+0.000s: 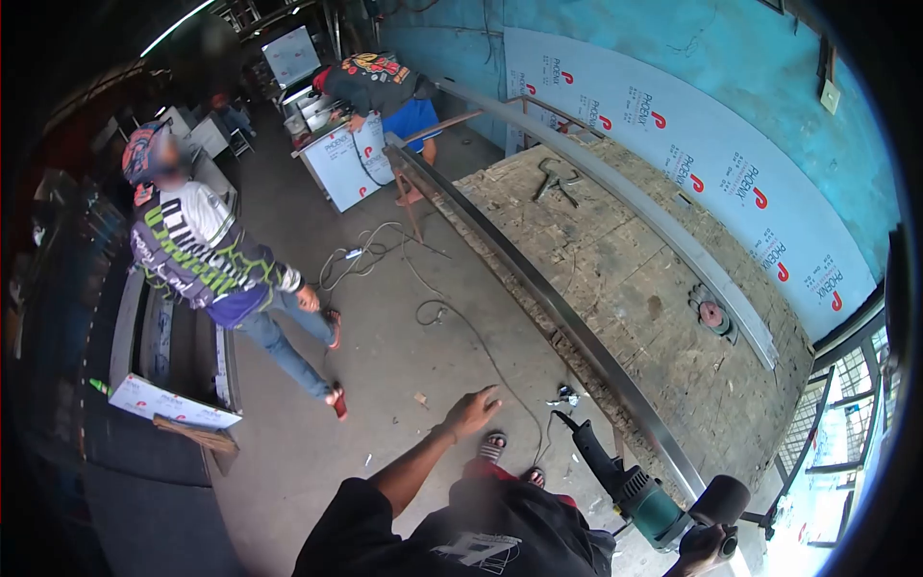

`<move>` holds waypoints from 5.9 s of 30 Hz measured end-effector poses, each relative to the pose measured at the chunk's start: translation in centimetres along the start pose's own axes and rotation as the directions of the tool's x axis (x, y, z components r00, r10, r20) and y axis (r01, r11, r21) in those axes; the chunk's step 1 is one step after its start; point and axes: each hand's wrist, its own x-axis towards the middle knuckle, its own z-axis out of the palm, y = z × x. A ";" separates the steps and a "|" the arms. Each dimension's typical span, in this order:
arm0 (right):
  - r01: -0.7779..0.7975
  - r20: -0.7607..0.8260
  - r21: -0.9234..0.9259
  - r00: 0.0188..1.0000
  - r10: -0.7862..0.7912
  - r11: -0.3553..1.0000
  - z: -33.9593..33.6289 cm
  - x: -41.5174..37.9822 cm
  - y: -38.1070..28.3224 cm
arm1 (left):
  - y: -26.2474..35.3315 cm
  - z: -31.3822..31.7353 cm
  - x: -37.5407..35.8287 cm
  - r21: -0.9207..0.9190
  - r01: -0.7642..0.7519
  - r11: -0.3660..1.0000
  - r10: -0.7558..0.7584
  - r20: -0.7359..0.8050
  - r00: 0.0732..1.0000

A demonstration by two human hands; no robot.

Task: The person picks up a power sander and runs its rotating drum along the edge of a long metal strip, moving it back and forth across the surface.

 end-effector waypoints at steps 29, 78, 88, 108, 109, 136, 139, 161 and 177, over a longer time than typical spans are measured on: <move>-0.165 0.715 0.303 0.690 -0.110 0.939 37.1 -15.1 -9.1 | 1.9 -18.4 -3.3 0.164 -0.314 0.935 0.250 0.322 0.913; -0.392 0.575 0.770 0.769 -0.280 0.503 44.9 9.2 1.6 | 19.0 -14.9 20.2 0.044 0.594 0.804 -0.172 0.972 0.160; -0.502 0.574 0.726 0.819 -0.011 0.471 42.1 9.9 5.9 | 21.6 -13.2 21.7 0.024 0.475 0.879 -0.157 0.958 0.242; -0.296 0.565 0.666 0.800 -0.203 0.685 40.9 11.6 1.4 | 2.6 -12.9 32.6 0.199 0.354 0.914 -0.399 0.286 0.871; -0.321 0.578 0.672 0.791 -0.202 0.667 40.6 11.6 2.2 | 2.4 -12.6 31.7 0.229 0.207 0.951 -0.253 0.190 0.949; -0.590 0.544 0.743 0.808 0.228 0.317 45.1 12.5 11.3 | 26.7 -8.8 21.6 0.044 0.472 0.881 -0.174 0.956 0.237; -0.577 0.523 0.752 0.817 0.245 0.320 44.6 12.5 12.6 | 28.3 -8.6 22.7 0.088 0.493 0.866 -0.231 0.944 0.236; 0.048 -0.124 0.860 0.985 0.117 0.508 33.3 17.7 14.4 | 41.2 -0.9 29.5 0.338 -0.231 0.912 -0.279 0.926 0.253; -0.082 -0.134 0.723 0.957 0.256 0.686 31.8 18.1 16.0 | 35.9 3.1 32.8 0.248 -0.379 0.891 -0.230 0.969 0.094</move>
